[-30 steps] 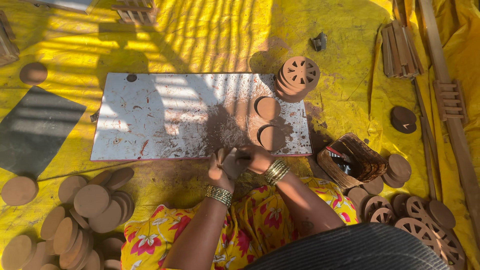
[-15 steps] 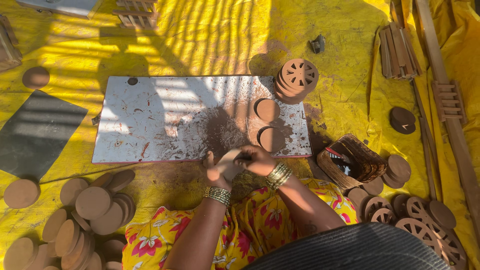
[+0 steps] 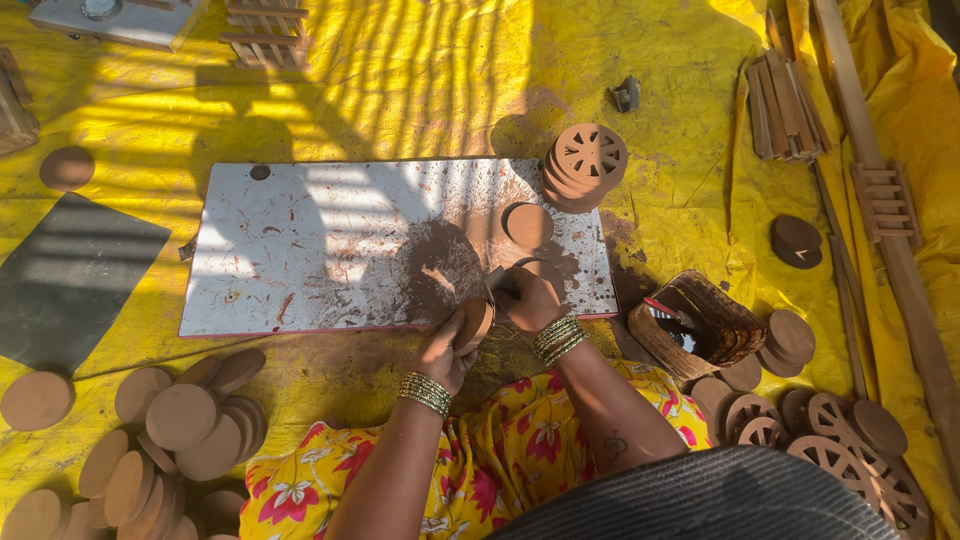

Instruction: The person sits on the ground and smooths the edges of round clay discs by hand, rubbing each disc against the work board and turning it over. Finished discs are set aside with stacks of similar clay discs and wheel-shaped clay pieces around the workspace.

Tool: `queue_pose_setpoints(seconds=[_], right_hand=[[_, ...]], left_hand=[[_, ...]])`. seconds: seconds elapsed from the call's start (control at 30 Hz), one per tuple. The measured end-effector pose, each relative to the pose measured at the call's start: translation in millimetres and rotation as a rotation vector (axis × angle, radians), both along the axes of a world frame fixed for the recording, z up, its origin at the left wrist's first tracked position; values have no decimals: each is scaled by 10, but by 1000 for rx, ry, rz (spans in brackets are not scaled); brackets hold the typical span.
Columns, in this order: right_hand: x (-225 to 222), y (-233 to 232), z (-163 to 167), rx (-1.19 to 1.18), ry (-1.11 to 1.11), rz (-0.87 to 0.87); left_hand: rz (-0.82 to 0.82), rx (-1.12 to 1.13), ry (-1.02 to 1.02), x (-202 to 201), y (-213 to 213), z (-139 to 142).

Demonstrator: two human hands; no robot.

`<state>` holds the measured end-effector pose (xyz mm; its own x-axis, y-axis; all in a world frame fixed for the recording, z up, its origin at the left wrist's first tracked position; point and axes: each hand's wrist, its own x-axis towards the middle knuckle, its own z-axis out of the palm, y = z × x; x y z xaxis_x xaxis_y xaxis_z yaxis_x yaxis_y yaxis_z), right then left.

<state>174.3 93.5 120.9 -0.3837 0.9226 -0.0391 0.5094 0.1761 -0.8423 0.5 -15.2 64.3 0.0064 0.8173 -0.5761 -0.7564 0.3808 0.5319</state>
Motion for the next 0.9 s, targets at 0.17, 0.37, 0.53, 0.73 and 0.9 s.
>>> queue_pose_setpoints(seconds=[0.17, 0.37, 0.53, 0.73, 0.9], right_hand=[[-66, -142, 324, 370, 154, -55], [-386, -733, 669, 325, -191, 218], [-488, -965, 668, 560, -10, 215], [-511, -808, 310, 437, 199, 177], [-441, -557, -91, 401, 213, 267]], left_hand=[[229, 29, 29, -6, 20, 112], [469, -5, 1, -49, 43, 110], [573, 37, 6, -100, 29, 53], [496, 135, -61, -1, 32, 109], [315, -23, 34, 36, 12, 295]])
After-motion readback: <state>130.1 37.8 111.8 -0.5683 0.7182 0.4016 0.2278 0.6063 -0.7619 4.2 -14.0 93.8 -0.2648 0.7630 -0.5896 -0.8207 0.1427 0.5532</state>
